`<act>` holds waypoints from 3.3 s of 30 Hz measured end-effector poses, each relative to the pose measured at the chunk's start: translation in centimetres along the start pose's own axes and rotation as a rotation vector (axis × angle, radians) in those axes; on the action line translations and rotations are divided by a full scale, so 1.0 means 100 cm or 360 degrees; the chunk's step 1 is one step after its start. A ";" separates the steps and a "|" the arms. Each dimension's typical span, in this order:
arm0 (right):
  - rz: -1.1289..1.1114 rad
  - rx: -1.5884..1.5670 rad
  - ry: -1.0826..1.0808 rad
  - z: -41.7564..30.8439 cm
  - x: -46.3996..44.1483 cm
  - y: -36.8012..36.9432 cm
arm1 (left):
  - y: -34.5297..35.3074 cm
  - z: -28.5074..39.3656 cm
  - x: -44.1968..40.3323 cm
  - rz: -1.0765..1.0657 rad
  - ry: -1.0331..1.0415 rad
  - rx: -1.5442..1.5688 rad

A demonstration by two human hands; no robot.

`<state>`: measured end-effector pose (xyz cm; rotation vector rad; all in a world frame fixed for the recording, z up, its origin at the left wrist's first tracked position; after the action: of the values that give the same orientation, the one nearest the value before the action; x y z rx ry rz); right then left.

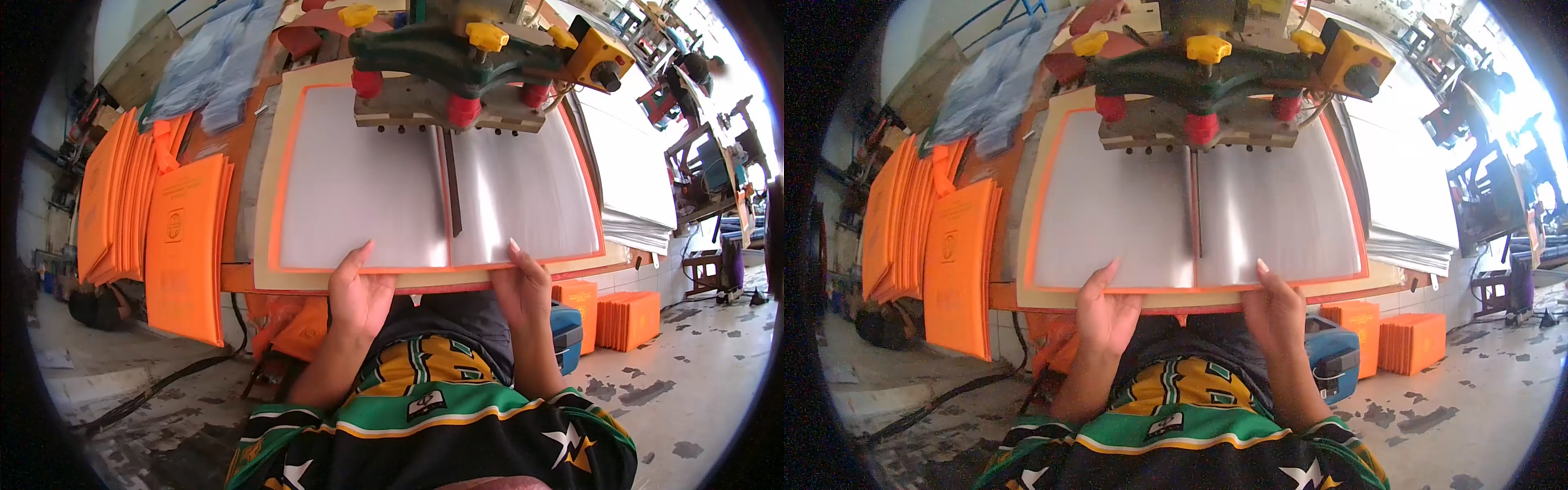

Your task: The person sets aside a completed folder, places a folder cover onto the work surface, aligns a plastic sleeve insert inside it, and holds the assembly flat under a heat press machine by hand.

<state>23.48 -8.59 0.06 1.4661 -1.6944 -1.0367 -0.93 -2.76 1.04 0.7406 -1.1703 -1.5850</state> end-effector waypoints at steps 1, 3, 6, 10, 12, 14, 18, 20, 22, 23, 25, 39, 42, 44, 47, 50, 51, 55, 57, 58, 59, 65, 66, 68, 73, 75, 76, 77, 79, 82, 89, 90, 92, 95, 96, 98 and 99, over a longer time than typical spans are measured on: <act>0.0089 0.0063 0.0004 0.002 0.007 0.001 | 0.000 0.002 0.008 -0.0033 -0.0018 0.0009; 0.0184 0.0120 0.0017 0.002 0.023 0.006 | 0.001 0.008 0.024 -0.0054 -0.0037 0.0013; 0.0168 0.0026 0.0160 -0.003 0.048 0.025 | 0.002 0.024 0.047 0.0010 -0.0026 -0.0070; 0.0332 -0.0103 0.0271 -0.016 0.075 0.029 | -0.007 0.042 0.071 0.0118 0.0004 -0.0180; 0.0353 -0.0080 0.0302 -0.019 0.087 0.026 | -0.013 0.049 0.082 0.0144 -0.0015 -0.0203; 0.0451 0.0064 0.0293 -0.019 0.097 0.018 | -0.015 0.053 0.087 0.0169 0.0028 -0.0275; 0.0485 0.0240 0.0204 -0.026 0.107 -0.011 | -0.022 0.060 0.095 0.0274 0.0132 -0.0368; 0.0303 0.0223 0.0259 -0.032 0.110 -0.029 | -0.028 0.065 0.098 0.0259 0.0184 -0.0398; 0.0171 0.0253 0.0284 -0.036 0.109 -0.036 | -0.034 0.072 0.098 0.0243 0.0240 -0.0424; 0.0052 0.0286 0.0313 -0.037 0.108 -0.037 | -0.036 0.077 0.099 0.0218 0.0276 -0.0446; 0.0069 0.0469 0.0412 -0.039 0.104 -0.026 | -0.044 0.087 0.103 0.0197 0.0314 -0.0472; -0.0547 0.1081 0.1094 -0.003 0.079 0.021 | -0.040 0.165 0.122 0.0430 0.0788 -0.1041; -0.0712 0.1010 0.1136 0.016 0.073 0.030 | -0.040 0.182 0.131 0.0466 0.0880 -0.1090; -0.0683 0.0962 0.1148 0.028 0.065 0.043 | -0.039 0.191 0.138 0.0504 0.1008 -0.1136; -0.0824 0.0892 0.1158 0.052 0.052 0.048 | -0.032 0.209 0.151 0.0582 0.1139 -0.1180; -0.0984 0.0840 0.1200 0.072 0.040 0.066 | -0.028 0.233 0.173 0.0604 0.1281 -0.1210; -0.1031 0.0796 0.1163 0.079 0.038 0.071 | -0.025 0.237 0.179 0.0642 0.1396 -0.1208; -0.1176 0.0791 0.1257 0.090 0.029 0.088 | -0.022 0.260 0.215 0.0547 0.1516 -0.1117; -0.1270 0.0825 0.1155 0.096 0.029 0.100 | -0.022 0.265 0.228 0.0600 0.1619 -0.1114; -0.1267 0.0834 0.1149 0.101 0.029 0.102 | -0.025 0.269 0.236 0.0653 0.1716 -0.1109; -0.1343 0.0861 0.1115 0.106 0.029 0.103 | -0.029 0.272 0.242 0.0754 0.1745 -0.1015; -0.1714 0.1183 0.0971 0.106 0.023 0.123 | -0.046 0.269 0.242 0.0773 0.1981 -0.0841; -0.1729 0.1194 0.0962 0.103 0.022 0.125 | -0.049 0.265 0.239 0.0782 0.2000 -0.0751; -0.1716 0.1136 0.0806 0.092 0.022 0.136 | -0.054 0.257 0.229 0.0853 0.2026 -0.0769; -0.1412 0.0986 0.0696 0.064 0.028 0.139 | -0.102 0.231 0.202 0.0803 0.2053 -0.1110; -0.1119 0.1021 0.1085 0.033 0.028 0.131 | -0.090 0.215 0.166 -0.0437 0.1341 -0.0468; -0.0943 0.1086 0.0929 0.021 0.035 0.127 | -0.080 0.203 0.149 -0.1012 0.0926 -0.0140; -0.1134 0.1172 0.0277 0.018 0.033 0.113 | -0.078 0.194 0.135 -0.1021 0.0949 -0.0136; -0.0851 0.1176 0.0066 -0.005 0.040 0.110 | -0.077 0.177 0.113 -0.1269 0.0987 -0.0195; -0.0612 0.1206 -0.0174 -0.028 0.039 0.078 | -0.078 0.165 0.091 -0.1197 0.0936 -0.0311; -0.0217 0.1165 -0.0487 -0.075 0.042 0.042 | -0.040 0.135 0.058 -0.0728 0.0858 -0.0288; -0.0205 0.1169 -0.0513 -0.080 0.042 0.035 | -0.050 0.135 0.057 -0.0588 0.0905 -0.0438; -0.0220 0.1207 -0.0534 -0.087 0.045 0.024 | -0.060 0.139 0.059 -0.0462 0.0936 -0.0583; -0.0172 0.1276 -0.0624 -0.097 0.046 0.010 | -0.072 0.151 0.065 -0.0460 0.0840 -0.0583; -0.0170 0.1276 -0.0630 -0.101 0.046 0.007 | -0.082 0.156 0.067 -0.0455 0.0800 -0.0598; -0.0192 0.1323 -0.0634 -0.105 0.045 0.003 | -0.101 0.166 0.071 -0.0449 0.0760 -0.0611; -0.0194 0.1325 -0.0634 -0.107 0.044 0.002 | -0.108 0.169 0.074 -0.0454 0.0758 -0.0671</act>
<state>32.05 -14.49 5.14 1.9689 -2.5417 -0.7318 -21.95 -3.76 -2.57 0.9590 -0.3795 -1.6864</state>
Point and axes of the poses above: each hand's wrist, its own x-axis away from the middle knuckle, its own y-axis out of the palm, z = x × y, the point moved 2 cm from there along -x, towards the middle knuckle, and after that the axes turned 15 degrees about -z, right-handed, at the moved point
